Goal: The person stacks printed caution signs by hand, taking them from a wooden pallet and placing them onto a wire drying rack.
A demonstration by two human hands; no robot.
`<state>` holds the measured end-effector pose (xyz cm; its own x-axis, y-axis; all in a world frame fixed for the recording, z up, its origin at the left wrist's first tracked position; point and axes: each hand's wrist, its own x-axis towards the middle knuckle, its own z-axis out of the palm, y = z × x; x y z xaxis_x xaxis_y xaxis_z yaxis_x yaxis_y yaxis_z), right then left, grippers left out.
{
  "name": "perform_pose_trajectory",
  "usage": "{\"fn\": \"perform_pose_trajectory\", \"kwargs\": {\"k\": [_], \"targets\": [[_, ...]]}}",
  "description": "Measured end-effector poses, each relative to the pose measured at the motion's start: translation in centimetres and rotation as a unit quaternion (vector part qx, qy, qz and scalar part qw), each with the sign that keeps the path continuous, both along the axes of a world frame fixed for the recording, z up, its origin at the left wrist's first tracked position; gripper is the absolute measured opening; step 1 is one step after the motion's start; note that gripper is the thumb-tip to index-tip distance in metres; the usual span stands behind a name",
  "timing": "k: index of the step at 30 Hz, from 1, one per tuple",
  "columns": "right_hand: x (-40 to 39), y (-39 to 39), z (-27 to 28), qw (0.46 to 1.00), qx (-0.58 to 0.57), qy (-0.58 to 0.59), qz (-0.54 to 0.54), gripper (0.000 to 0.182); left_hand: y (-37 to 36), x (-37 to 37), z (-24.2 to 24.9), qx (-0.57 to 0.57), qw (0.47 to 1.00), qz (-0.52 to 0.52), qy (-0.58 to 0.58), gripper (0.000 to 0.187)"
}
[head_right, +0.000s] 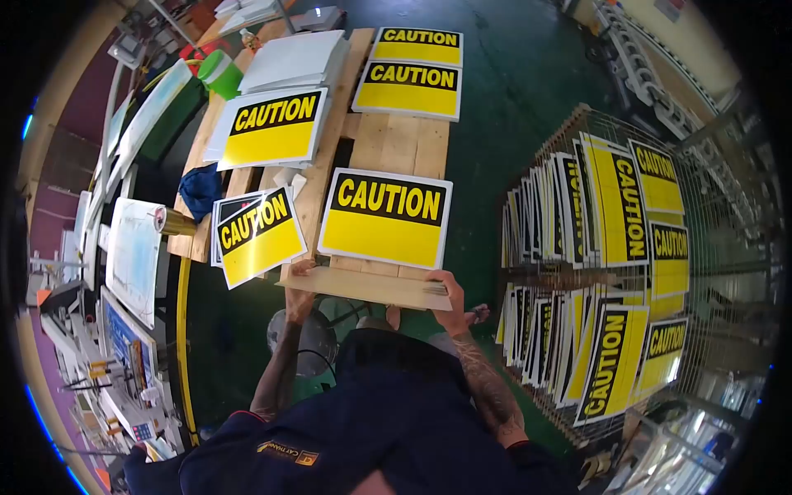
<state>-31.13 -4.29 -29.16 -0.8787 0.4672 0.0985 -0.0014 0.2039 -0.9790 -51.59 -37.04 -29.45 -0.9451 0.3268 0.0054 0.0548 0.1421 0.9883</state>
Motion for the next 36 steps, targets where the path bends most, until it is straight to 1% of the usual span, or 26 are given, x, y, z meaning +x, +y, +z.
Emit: {"fn": "perform_pose_trajectory", "kwargs": {"k": [3, 5, 7, 9, 10, 12, 13, 14, 15, 16, 17, 18, 19, 20, 21, 22, 23, 25, 26, 27, 29, 32, 35, 36], "targets": [[0.7, -1.5, 1.1, 0.999, 0.005, -0.017, -0.027, 0.053, -0.7, 0.3, -1.5, 0.054, 0.997, -0.041, -0.029, 0.049], [0.9, -3.0, 1.5, 0.998, -0.039, -0.03, -0.039, 0.042, -0.3, 0.6, -2.1, 0.057, 0.997, -0.05, -0.026, 0.051], [0.0, -3.6, 1.2, 0.996, -0.058, -0.012, -0.062, 0.037, 0.1, -0.1, -2.7, 0.058, 0.996, -0.063, -0.027, 0.052], [-1.0, -3.3, -0.1, 0.994, -0.055, 0.031, -0.089, 0.037, 0.5, -0.5, -1.7, 0.057, 0.995, -0.076, -0.041, 0.051], [-0.8, -3.2, -0.5, 0.995, -0.032, 0.034, -0.087, 0.038, 0.7, -1.0, -1.5, 0.024, 0.996, -0.084, 0.006, 0.054], [-1.1, -2.6, -1.3, 0.995, 0.016, 0.047, -0.082, 0.04, 0.5, -1.3, -3.6, 0.025, 0.994, -0.089, -0.052, 0.054], [-1.0, -2.3, -1.8, 0.997, 0.002, 0.023, -0.068, 0.041, 0.2, -1.5, -4.6, 0.026, 0.992, -0.093, -0.08, 0.053], [-0.6, -1.9, -3.1, 0.998, -0.011, -0.001, -0.056, 0.042, 0.1, -2.0, -4.6, -0.014, 0.994, -0.107, 0.009, 0.05], [-0.5, -1.6, -3.9, 0.998, -0.026, -0.026, -0.042, 0.044, 1.0, -2.5, -3.1, -0.012, 0.996, -0.084, 0.005, 0.05], [-0.7, -1.6, -3.0, 0.997, -0.017, -0.053, -0.056, 0.046, 1.6, -2.3, -0.1, -0.014, 0.998, -0.06, -0.003, 0.051], [-1.3, -1.9, -1.0, 0.996, -0.033, -0.039, -0.073, 0.047, 2.1, -2.5, 1.7, -0.016, 0.999, -0.036, -0.013, 0.051], [-2.7, -2.1, 1.6, 0.995, -0.046, -0.024, -0.089, 0.048, 2.1, -3.9, 1.7, -0.04, 0.998, -0.037, -0.029, 0.052], [-4.1, -1.9, 3.1, 0.993, -0.06, -0.008, -0.105, 0.048, 3.5, -4.3, 6.2, -0.135, 0.99, -0.03, 0.04, 0.054], [-5.5, -1.3, 1.0, 0.987, -0.07, -0.003, -0.147, 0.054, 4.5, -5.7, 7.3, -0.144, 0.989, -0.032, 0.022, 0.055], [-6.7, -0.9, 3.4, 0.978, 0.034, -0.093, -0.184, 0.06, 5.4, -7.2, 7.4, -0.153, 0.988, -0.034, 0.004, 0.056], [-8.7, -0.5, 3.6, 0.974, 0.031, -0.099, -0.2, 0.063, 6.3, -8.8, 6.5, -0.154, 0.988, -0.032, 0.005, 0.057], [-10.0, -0.1, 3.3, 0.971, 0.026, -0.108, -0.214, 0.065, 6.9, -10.4, 4.1, -0.156, 0.987, -0.03, 0.004, 0.059], [-12.3, 1.4, 0.7, 0.964, 0.095, -0.111, -0.222, 0.072, 7.9, -13.3, -1.0, -0.224, 0.964, -0.041, 0.133, 0.068], [-13.4, 2.2, -0.4, 0.959, 0.129, -0.11, -0.227, 0.076, 8.7, -13.8, -1.4, -0.258, 0.957, -0.037, 0.127, 0.07], [-14.1, 2.7, -0.9, 0.947, 0.154, -0.152, -0.237, 0.08, 9.4, -14.1, -2.3, -0.292, 0.948, -0.034, 0.119, 0.072], [-14.8, 3.4, -1.6, 0.915, 0.201, -0.243, -0.253, 0.088, 10.1, -14.2, -3.6, -0.326, 0.934, -0.023, 0.145, 0.074], [-14.9, 3.5, -2.3, 0.899, 0.212, -0.292, -0.249, 0.094, 10.5, -13.7, -4.5, -0.379, 0.913, -0.015, 0.152, 0.071], [-15.0, 2.4, -3.6, 0.855, 0.293, -0.33, -0.272, 0.093, 10.3, -13.6, -4.8, -0.406, 0.905, -0.021, 0.124, 0.071], [-14.8, 2.2, -3.7, 0.856, 0.292, -0.324, -0.278, 0.091, 10.2, -13.6, -4.7, -0.392, 0.912, -0.018, 0.12, 0.069]]}}
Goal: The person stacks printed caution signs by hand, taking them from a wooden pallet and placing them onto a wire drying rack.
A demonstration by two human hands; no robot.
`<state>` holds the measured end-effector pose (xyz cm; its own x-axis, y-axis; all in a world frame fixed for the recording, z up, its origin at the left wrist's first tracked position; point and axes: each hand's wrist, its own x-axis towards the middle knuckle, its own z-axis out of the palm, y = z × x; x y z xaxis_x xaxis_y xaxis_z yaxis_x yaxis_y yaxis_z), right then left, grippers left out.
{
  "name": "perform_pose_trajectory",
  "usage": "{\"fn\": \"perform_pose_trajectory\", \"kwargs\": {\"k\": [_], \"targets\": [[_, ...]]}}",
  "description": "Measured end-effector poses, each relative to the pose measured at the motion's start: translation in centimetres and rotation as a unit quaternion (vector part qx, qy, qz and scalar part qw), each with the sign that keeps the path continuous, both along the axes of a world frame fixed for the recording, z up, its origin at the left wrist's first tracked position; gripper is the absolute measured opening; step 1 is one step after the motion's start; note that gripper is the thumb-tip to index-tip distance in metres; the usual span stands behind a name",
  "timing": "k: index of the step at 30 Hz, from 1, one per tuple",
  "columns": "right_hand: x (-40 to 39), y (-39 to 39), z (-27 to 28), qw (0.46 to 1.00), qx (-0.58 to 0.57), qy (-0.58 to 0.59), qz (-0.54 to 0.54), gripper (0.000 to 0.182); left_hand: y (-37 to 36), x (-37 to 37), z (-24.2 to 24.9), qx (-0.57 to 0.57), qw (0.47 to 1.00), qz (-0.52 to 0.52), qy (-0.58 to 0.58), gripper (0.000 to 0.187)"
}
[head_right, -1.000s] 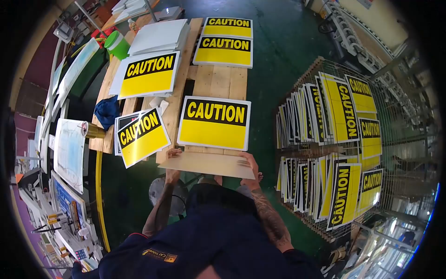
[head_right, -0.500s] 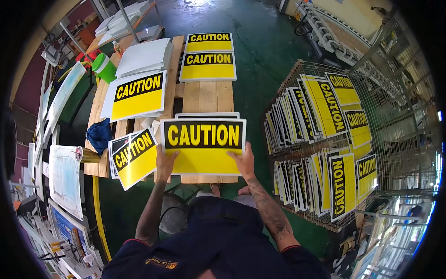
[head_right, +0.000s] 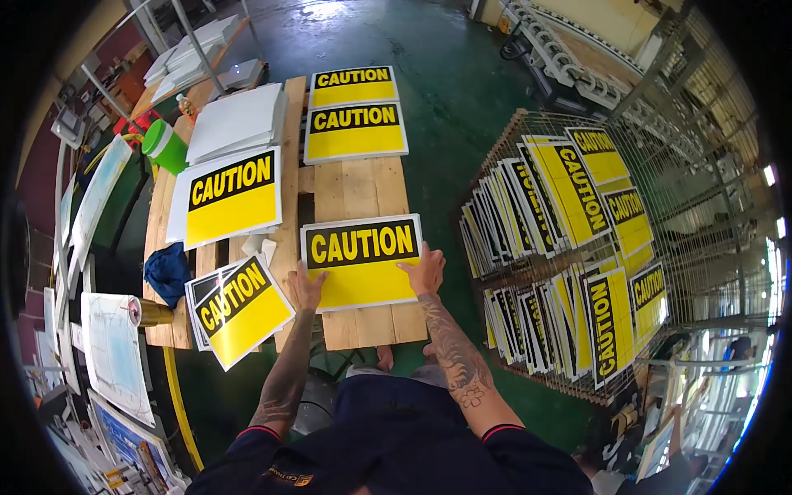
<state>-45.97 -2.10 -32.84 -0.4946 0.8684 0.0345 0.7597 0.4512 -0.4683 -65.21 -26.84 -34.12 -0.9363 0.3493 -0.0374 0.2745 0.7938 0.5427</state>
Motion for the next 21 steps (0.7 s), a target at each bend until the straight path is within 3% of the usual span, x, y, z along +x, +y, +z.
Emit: {"fn": "perform_pose_trajectory", "kwargs": {"k": [5, 6, 8, 9, 10, 11, 12, 13, 14, 15, 16, 18, 20, 21], "targets": [[0.1, 0.2, -0.4, 1.0, -0.017, 0.012, -0.018, 0.089, -0.1, -1.0, -1.4, -0.056, 0.997, 0.0, 0.047, 0.067], [0.1, 0.3, -0.5, 0.999, -0.036, 0.037, -0.018, 0.089, -0.4, -1.5, -3.8, -0.099, 0.988, -0.019, 0.121, 0.071], [0.5, 0.9, -0.7, 0.998, -0.05, 0.017, -0.03, 0.092, -1.4, -2.6, -7.5, -0.105, 0.989, -0.066, 0.078, 0.078], [1.1, 1.3, -0.1, 0.997, -0.074, 0.017, -0.026, 0.091, -1.4, -2.3, -8.4, -0.085, 0.979, -0.082, 0.165, 0.07], [1.8, 2.7, -2.6, 0.997, -0.051, 0.049, 0.025, 0.09, -2.1, -5.1, -14.2, 0.05, 0.972, -0.086, 0.215, 0.07], [3.1, 2.7, -2.3, 0.983, -0.096, 0.158, 0.011, 0.083, -1.5, -3.0, -8.2, -0.013, 0.989, -0.087, 0.119, 0.069], [5.6, 3.2, 0.0, 0.968, -0.09, 0.232, -0.025, 0.076, -2.0, -3.9, -8.1, 0.04, 0.99, -0.12, 0.069, 0.071], [8.1, 3.9, 3.0, 0.947, -0.08, 0.308, -0.048, 0.07, -1.9, -4.2, -10.2, 0.076, 0.971, -0.1, 0.203, 0.072], [12.1, 5.4, 5.7, 0.961, 0.027, 0.264, -0.079, 0.064, -1.8, -3.5, -7.3, 0.002, 0.99, -0.066, 0.127, 0.075], [17.4, 6.8, 8.5, 0.963, 0.128, 0.214, -0.106, 0.058, -2.3, -4.4, -8.3, 0.026, 0.989, -0.051, 0.134, 0.064], [22.7, 9.0, 9.6, 0.949, 0.152, 0.206, -0.186, 0.053, -2.2, -4.2, -7.4, 0.043, 0.99, -0.035, 0.13, 0.063], [33.9, 11.8, 12.5, 0.885, 0.356, 0.109, -0.278, 0.038, -1.1, -2.9, -5.3, 0.127, 0.985, -0.02, 0.115, 0.06], [41.3, 11.2, 16.6, 0.886, 0.342, -0.046, -0.308, 0.034, 0.7, -1.5, -3.4, 0.224, 0.97, -0.023, 0.092, 0.058], [44.5, 11.4, 15.9, 0.915, 0.246, -0.116, -0.297, 0.037, 2.1, -0.2, -1.7, 0.272, 0.959, -0.031, 0.073, 0.056]]}}
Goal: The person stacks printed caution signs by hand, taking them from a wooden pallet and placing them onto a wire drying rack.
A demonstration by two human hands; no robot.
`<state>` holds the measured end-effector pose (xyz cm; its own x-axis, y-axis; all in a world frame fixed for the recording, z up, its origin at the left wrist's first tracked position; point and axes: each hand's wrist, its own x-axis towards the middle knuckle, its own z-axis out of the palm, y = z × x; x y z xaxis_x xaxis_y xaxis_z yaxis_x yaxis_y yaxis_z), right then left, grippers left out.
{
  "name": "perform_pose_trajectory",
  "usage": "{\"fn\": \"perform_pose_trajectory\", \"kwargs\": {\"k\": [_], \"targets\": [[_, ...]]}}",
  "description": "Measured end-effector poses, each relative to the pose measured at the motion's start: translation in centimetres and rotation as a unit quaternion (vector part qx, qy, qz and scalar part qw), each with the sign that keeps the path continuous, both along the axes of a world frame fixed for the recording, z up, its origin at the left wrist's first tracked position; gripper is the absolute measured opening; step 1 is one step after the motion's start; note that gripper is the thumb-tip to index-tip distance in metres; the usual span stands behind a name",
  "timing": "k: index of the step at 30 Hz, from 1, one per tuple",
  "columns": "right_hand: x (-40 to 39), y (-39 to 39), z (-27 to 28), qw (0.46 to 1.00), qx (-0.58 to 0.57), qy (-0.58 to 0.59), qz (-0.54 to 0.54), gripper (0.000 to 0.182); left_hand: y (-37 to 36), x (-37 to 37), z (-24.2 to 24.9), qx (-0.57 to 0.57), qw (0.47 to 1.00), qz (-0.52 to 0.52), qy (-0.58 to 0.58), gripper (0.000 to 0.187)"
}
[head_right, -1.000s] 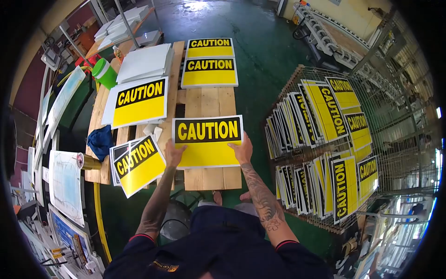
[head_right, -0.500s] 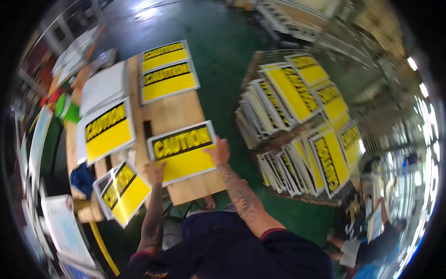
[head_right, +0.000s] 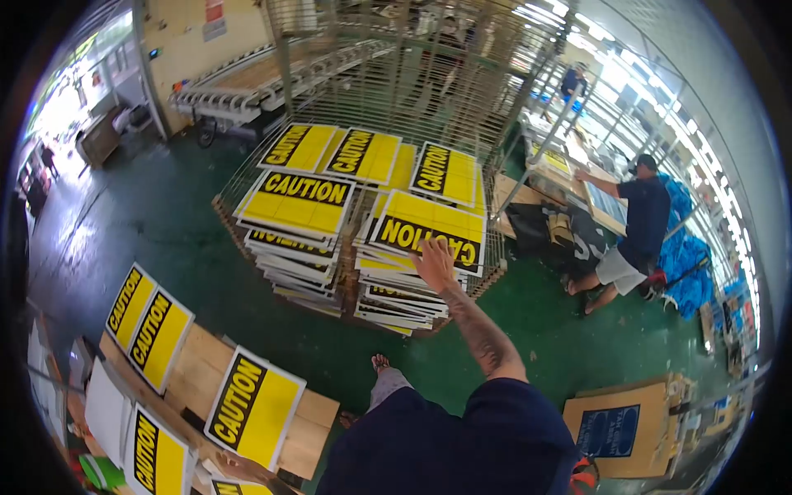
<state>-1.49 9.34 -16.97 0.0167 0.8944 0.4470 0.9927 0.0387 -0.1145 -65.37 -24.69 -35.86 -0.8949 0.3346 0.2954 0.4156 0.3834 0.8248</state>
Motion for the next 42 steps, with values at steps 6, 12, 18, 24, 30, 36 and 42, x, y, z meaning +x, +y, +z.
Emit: {"fn": "perform_pose_trajectory", "kwargs": {"k": [6, 12, 18, 24, 30, 36, 42], "targets": [[2.6, 0.9, 3.6, 0.988, -0.141, 0.057, 0.038, 0.044, 16.4, 12.2, 9.7, 0.092, 0.969, -0.22, -0.056, 0.036], [10.9, 13.1, 31.3, 0.986, 0.084, -0.117, 0.089, 0.047, 35.3, 32.0, 19.8, 0.05, 0.836, -0.542, -0.066, 0.025], [21.3, 30.4, 41.9, 0.897, 0.349, -0.263, 0.062, 0.06, 46.7, 47.7, 19.0, -0.131, 0.757, -0.6, 0.224, 0.072], [25.1, 31.5, 39.3, 0.895, 0.388, -0.215, 0.042, 0.067, 47.7, 49.0, 17.6, -0.209, 0.778, -0.574, 0.148, 0.09], [23.8, 20.0, 14.4, 0.919, -0.147, 0.241, 0.274, 0.109, 48.5, 48.1, 25.1, -0.091, 0.729, -0.624, -0.266, 0.07], [27.5, 14.6, 9.1, 0.718, -0.316, 0.601, 0.156, 0.067, 58.3, 54.5, 30.2, 0.083, 0.657, -0.598, -0.452, 0.05], [32.8, 20.8, 0.7, 0.742, -0.09, 0.66, -0.076, 0.049, 72.4, 66.2, 15.0, -0.141, 0.636, -0.728, -0.213, 0.047]]}}
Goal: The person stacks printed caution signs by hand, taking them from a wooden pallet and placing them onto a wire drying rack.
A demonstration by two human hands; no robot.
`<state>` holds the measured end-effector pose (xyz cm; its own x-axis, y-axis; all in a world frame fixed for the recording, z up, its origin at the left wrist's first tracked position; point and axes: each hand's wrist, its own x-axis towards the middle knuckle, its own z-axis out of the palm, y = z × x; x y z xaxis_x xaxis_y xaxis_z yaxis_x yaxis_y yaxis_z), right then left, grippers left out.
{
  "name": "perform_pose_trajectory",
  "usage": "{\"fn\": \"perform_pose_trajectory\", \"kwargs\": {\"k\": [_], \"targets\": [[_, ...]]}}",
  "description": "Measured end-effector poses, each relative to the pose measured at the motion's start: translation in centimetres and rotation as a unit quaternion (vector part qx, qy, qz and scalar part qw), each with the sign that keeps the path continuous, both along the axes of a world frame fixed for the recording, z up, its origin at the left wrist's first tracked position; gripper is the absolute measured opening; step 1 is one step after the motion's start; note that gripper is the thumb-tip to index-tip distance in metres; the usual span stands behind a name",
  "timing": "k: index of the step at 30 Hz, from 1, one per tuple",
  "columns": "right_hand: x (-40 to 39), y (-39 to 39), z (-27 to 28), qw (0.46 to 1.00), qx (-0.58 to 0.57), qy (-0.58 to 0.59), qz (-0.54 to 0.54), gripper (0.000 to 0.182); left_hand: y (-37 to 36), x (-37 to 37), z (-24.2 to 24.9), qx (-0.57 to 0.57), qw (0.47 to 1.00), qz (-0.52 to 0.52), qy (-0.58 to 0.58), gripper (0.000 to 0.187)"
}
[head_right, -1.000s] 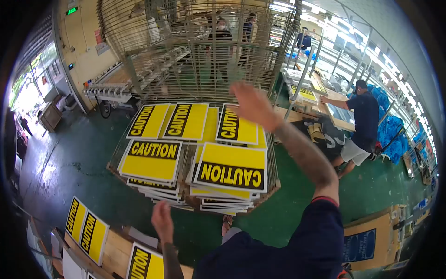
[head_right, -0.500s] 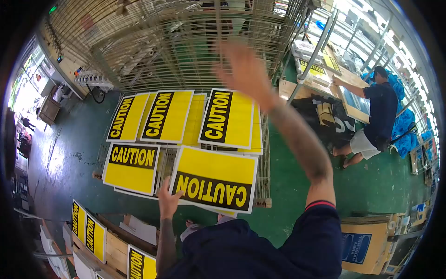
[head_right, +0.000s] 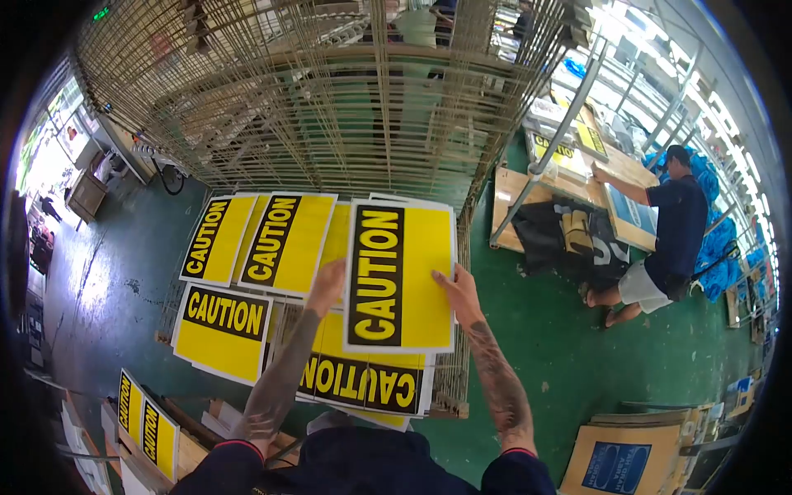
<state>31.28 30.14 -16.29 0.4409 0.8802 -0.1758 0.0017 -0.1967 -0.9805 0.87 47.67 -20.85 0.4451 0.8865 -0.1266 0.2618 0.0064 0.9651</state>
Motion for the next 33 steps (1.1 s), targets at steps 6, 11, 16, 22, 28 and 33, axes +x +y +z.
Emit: {"fn": "perform_pose_trajectory", "kwargs": {"k": [6, 11, 16, 22, 28, 33], "targets": [[-1.1, 2.8, -5.0, 0.878, -0.102, -0.449, -0.133, 0.075, -0.3, 3.5, 2.9, 0.136, 0.963, 0.028, 0.232, 0.047], [-3.5, 2.1, -3.1, 0.958, -0.055, -0.231, -0.159, 0.052, -2.5, 1.7, -0.2, 0.216, 0.962, 0.1, 0.136, 0.061], [-10.0, 3.7, 3.6, 0.995, -0.027, -0.078, -0.061, 0.033, -3.0, -8.7, 9.8, -0.067, 0.992, 0.066, 0.079, 0.051], [-21.3, 17.0, -1.4, 0.949, -0.097, -0.299, 0.002, 0.064, 9.6, -20.0, 3.0, 0.255, 0.924, 0.186, 0.216, 0.038], [-26.0, 21.0, -4.6, 0.944, -0.041, -0.309, -0.104, 0.055, 13.7, -22.4, 2.6, 0.164, 0.932, 0.149, 0.288, 0.046], [-26.5, 21.1, -5.1, 0.951, -0.133, -0.274, -0.058, 0.076, 12.6, -23.2, 4.2, 0.12, 0.972, 0.183, 0.084, 0.049]]}}
